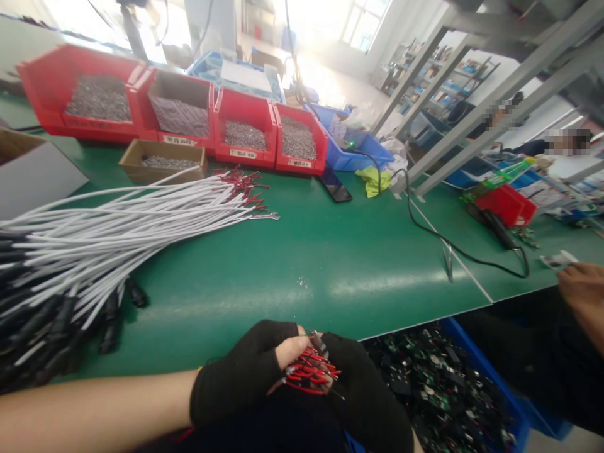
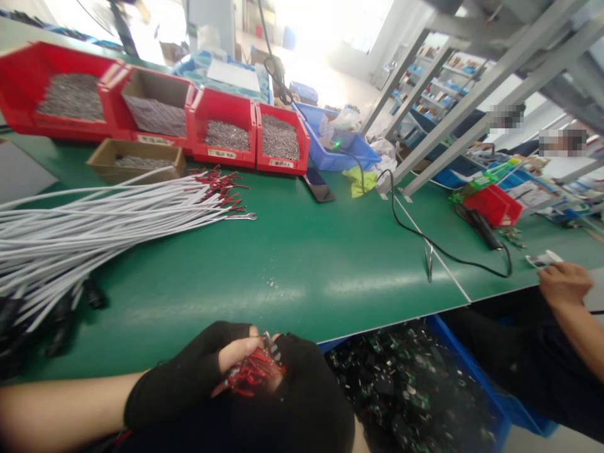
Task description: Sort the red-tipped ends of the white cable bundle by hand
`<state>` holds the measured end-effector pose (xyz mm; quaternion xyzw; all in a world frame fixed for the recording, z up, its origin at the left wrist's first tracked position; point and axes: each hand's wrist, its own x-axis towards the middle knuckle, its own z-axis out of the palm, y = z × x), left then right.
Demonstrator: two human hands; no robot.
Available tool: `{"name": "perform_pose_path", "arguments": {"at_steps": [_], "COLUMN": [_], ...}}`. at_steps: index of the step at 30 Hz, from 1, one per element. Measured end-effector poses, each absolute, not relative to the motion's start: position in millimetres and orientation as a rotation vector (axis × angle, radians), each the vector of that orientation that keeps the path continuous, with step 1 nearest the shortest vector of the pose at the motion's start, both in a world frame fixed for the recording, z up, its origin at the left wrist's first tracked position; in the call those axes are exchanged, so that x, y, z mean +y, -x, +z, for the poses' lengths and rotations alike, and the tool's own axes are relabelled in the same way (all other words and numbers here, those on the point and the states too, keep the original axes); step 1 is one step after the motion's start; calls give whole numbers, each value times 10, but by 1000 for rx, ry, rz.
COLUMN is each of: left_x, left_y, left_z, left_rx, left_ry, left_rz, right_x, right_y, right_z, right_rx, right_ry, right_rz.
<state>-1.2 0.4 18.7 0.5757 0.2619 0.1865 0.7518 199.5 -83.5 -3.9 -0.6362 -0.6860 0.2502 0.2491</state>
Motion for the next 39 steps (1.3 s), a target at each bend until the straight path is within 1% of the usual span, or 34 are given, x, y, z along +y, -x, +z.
{"name": "perform_pose_path", "arguments": {"at_steps": [7,16,30,39], "left_x": [8,6,15,26], "left_y": [2,-4,-13,7], "left_z": [181,195,245,237], "left_rx": [601,586,576,580], "left_ry": [-1256,-1262,-1239,-1239], "left_rz": [379,411,393,402], "right_x": [-778,-787,-830,-776], "right_y": [-1946,-1969,-2015,-1945], "right_z": [40,-44,-139,-30], "right_rx": [-1878,-1856,-1818,-1790], "right_ry": [1707,1688,1706,1688], "right_rz": [779,904,879,890]}}
